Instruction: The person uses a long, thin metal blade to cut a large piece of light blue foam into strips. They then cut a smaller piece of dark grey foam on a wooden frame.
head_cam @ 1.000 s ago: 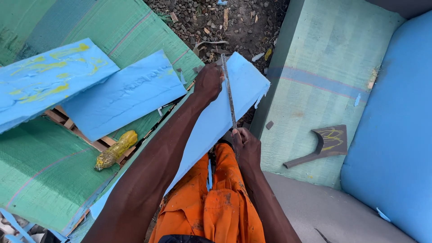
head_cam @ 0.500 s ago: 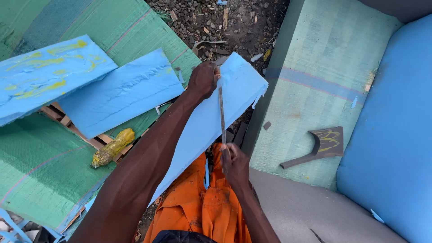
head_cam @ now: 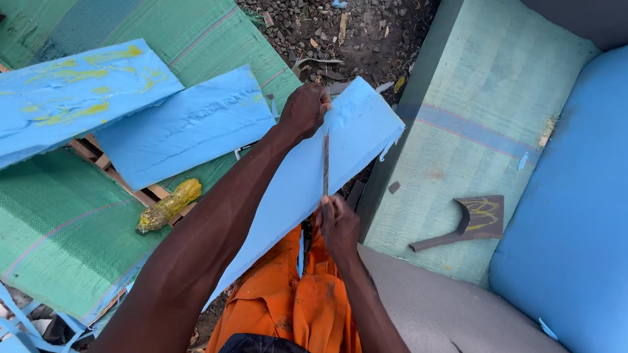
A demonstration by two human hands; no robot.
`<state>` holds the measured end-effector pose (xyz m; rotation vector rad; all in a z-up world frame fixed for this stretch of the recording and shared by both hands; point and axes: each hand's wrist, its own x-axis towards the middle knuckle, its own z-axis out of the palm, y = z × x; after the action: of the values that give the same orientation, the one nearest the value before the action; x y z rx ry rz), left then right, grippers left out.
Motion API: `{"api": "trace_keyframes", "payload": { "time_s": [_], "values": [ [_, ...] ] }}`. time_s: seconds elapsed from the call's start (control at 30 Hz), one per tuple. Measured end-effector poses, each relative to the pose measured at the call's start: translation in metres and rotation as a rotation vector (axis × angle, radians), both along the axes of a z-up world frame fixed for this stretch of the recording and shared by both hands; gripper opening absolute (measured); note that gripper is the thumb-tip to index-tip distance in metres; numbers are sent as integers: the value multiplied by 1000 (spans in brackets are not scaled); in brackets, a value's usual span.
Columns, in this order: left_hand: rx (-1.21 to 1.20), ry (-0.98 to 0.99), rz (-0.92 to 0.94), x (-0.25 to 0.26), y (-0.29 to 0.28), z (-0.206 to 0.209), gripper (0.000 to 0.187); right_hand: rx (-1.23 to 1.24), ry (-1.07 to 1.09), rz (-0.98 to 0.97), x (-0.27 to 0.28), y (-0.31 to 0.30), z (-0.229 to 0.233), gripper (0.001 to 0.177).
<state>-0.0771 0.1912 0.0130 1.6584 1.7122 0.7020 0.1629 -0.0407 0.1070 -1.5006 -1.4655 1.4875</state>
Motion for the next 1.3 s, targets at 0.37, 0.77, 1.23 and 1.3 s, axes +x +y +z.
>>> {"api": "trace_keyframes", "payload": {
  "time_s": [0.37,0.77,1.23,1.3],
  "values": [
    [39,14,47,-17,-2,12,14,-115,-93,48,-5,-61,19,44],
    [188,-56,127,-30,-2,2,19,-214,-136,128,-28,-85,63,46],
    [235,-95,184,-48,1,21,33,-166,-214,112,-41,-96,60,52],
    [211,-88,189,-49,-5,30,30,-99,-218,137,-48,-65,7,49]
  ]
}}
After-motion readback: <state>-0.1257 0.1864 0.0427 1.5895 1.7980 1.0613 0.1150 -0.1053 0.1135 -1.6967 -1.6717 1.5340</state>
